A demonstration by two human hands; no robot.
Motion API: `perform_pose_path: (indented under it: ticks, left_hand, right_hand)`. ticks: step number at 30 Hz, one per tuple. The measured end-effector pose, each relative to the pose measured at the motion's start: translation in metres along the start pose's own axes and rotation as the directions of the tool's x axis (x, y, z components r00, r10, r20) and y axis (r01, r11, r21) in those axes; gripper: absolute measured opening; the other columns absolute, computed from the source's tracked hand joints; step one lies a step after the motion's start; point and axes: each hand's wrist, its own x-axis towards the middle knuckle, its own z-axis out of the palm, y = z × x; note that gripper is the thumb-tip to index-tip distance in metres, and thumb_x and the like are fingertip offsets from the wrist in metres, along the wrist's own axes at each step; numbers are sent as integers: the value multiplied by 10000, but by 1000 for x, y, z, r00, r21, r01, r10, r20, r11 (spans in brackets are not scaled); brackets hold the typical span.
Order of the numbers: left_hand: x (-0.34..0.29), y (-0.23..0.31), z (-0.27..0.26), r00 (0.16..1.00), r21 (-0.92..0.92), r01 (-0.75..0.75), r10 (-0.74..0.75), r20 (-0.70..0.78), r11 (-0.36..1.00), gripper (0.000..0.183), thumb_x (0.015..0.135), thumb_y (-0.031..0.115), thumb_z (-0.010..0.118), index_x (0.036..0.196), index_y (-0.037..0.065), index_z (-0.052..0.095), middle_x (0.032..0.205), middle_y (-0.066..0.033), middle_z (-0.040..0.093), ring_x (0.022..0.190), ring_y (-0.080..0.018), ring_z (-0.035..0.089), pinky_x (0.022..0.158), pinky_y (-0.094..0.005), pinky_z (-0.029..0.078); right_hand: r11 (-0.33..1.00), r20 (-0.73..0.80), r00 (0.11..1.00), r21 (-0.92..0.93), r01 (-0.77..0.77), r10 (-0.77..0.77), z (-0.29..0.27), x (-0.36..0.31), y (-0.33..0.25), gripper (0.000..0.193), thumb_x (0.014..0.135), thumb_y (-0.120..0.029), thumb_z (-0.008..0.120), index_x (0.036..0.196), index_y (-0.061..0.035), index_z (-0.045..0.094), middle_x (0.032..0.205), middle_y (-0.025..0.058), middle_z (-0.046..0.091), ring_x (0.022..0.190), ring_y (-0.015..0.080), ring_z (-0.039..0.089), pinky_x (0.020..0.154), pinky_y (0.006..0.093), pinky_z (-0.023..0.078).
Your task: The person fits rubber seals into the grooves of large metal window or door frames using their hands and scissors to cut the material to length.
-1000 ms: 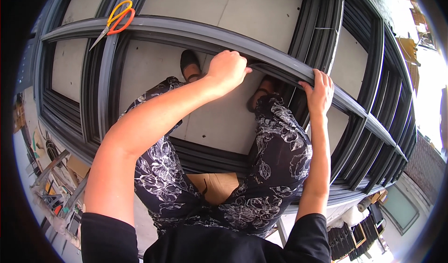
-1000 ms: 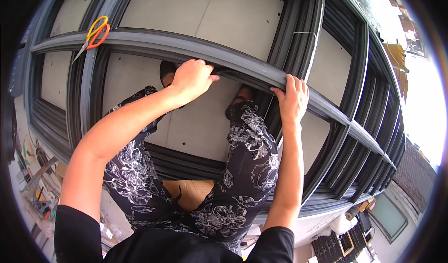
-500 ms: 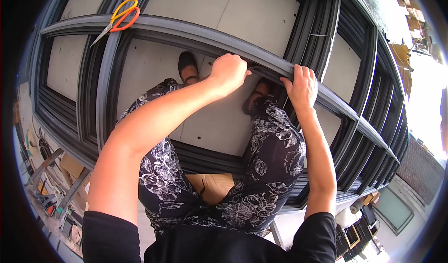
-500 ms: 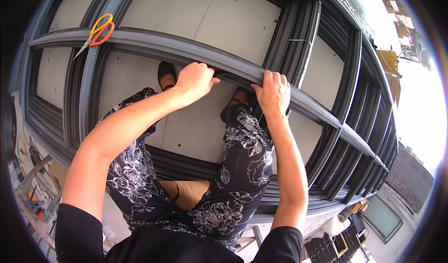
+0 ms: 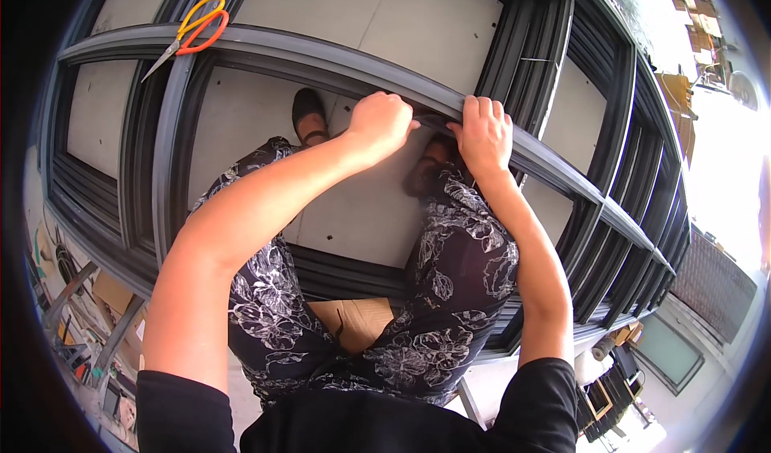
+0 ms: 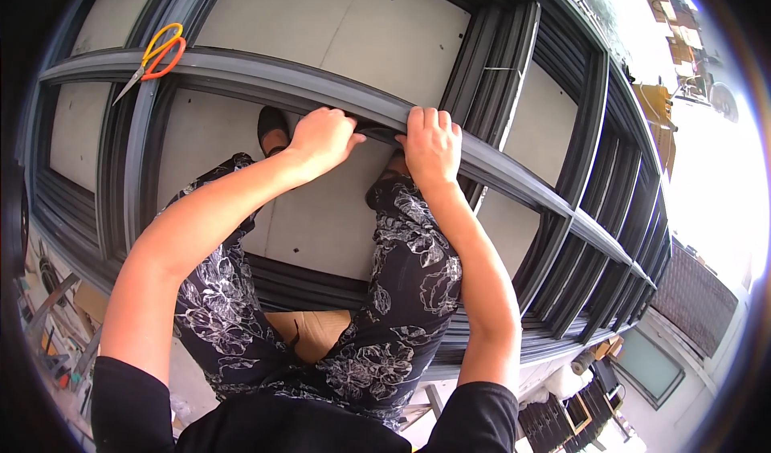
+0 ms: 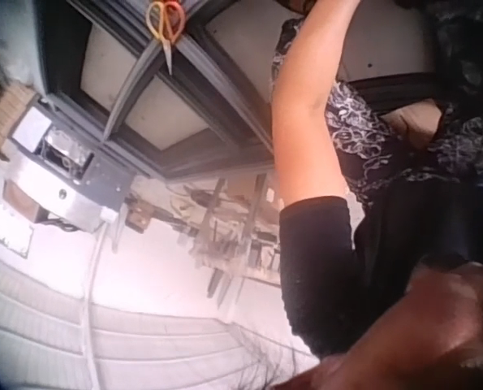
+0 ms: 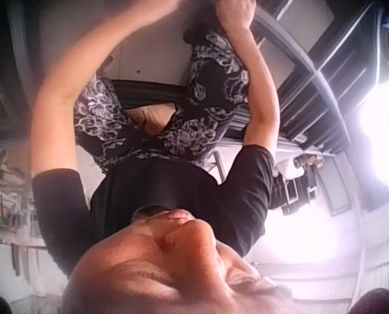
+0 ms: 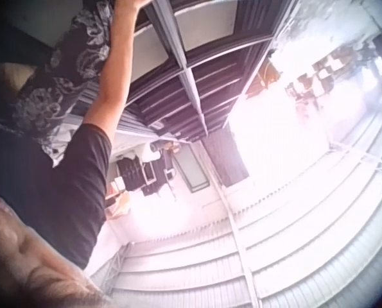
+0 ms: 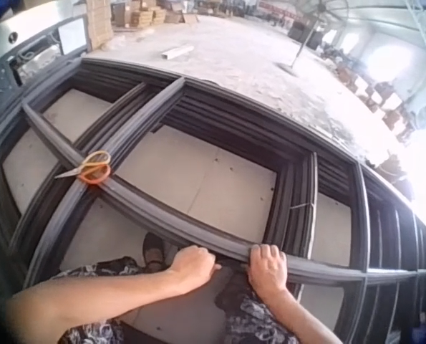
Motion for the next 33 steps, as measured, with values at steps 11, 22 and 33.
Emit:
perform_pose_path:
  ticks: [11, 22, 33]
  left_hand:
    - [-4, -7, 2, 999, -2, 3, -3, 33, 1000, 365, 895, 291, 686, 725, -32, 661, 764, -214, 650, 805, -400, 638, 732, -484, 517]
    - [-17, -26, 17, 991, 103, -132, 135, -22, 986, 209, 817, 101, 676, 1002, 21, 621, 927, -145, 642, 930, -338, 639, 783, -446, 561]
    - [-42, -61, 3, 992, 237, 2, 28, -122, 971, 331, 715, -7, 624, 1031, 19, 531, 862, -159, 622, 828, -356, 655, 700, -466, 528]
  right_hand:
    - [895, -28, 922, -229, -382, 386, 12, -105, 113, 606, 734, -291, 817, 1259, -127, 564, 1291, 24, 614, 1271, 212, 524, 1143, 488, 305]
    - [898, 38, 903, -131, -421, 429, -1, -99, 122, 646, 706, -369, 836, 1221, -40, 625, 1239, 122, 651, 1210, 316, 555, 1051, 427, 395]
    - [939, 105, 937, -129, -320, 333, -4, -79, 111, 608, 734, -467, 800, 1106, -20, 621, 1127, 141, 662, 1123, 341, 572, 957, 455, 441]
